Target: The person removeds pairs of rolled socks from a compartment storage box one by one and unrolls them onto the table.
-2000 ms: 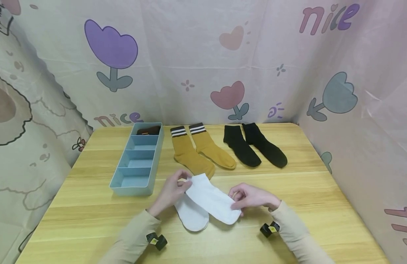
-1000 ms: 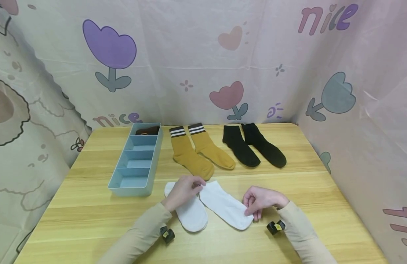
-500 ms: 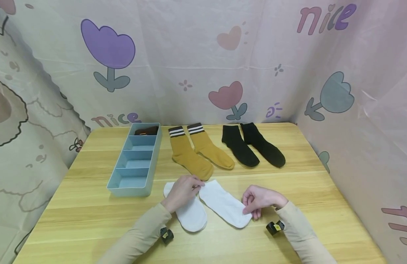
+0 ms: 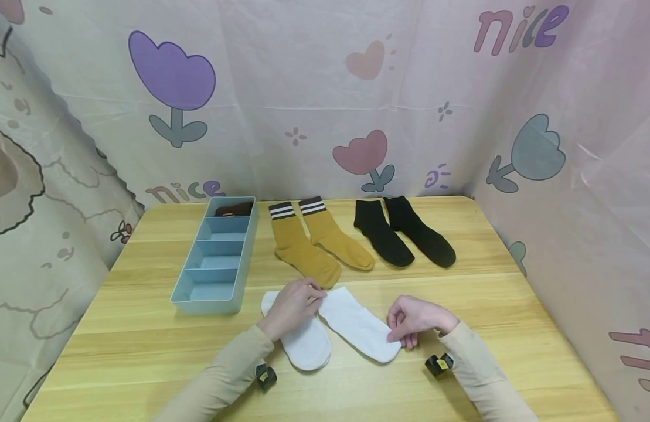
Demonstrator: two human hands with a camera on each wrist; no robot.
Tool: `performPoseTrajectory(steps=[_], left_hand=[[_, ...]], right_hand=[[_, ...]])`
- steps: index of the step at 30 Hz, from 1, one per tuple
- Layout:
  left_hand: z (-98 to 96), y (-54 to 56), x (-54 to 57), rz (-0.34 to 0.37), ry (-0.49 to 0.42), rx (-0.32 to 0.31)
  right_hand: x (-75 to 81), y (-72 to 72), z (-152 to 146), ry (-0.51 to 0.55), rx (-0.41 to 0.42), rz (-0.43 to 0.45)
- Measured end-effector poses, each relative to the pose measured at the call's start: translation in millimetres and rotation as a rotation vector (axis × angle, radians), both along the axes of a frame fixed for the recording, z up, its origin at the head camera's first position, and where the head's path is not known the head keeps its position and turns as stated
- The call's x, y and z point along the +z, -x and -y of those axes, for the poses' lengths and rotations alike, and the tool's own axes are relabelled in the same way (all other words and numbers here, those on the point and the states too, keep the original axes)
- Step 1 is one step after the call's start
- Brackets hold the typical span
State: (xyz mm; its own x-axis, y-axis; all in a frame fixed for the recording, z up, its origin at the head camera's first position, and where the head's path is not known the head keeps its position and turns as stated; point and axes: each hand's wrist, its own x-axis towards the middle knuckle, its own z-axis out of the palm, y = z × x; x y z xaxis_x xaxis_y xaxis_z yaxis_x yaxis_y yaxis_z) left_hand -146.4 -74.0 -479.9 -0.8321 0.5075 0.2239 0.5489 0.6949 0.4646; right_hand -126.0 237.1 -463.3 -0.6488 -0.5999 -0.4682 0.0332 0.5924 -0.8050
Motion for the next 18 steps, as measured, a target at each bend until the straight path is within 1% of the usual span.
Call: performPoseTrajectory(steps=[7,14,18], left_hand=[[0.3,0.0,-1.6,-0.009,0.001,0.0],[0.2,0.5,-2.9,-0.023,-0.002,0.002],[0.7,0.1,-3.1,-0.026,-0.019,0.001]], right_hand=[[0.2,-0.7,1.9,-0.029,-0.018,-0.016],[0.7,-0.9,2.4,-0.025,-0.008,-0.016],[0.5,-0.9,2.1,-0.026,-0.014,-0.011]])
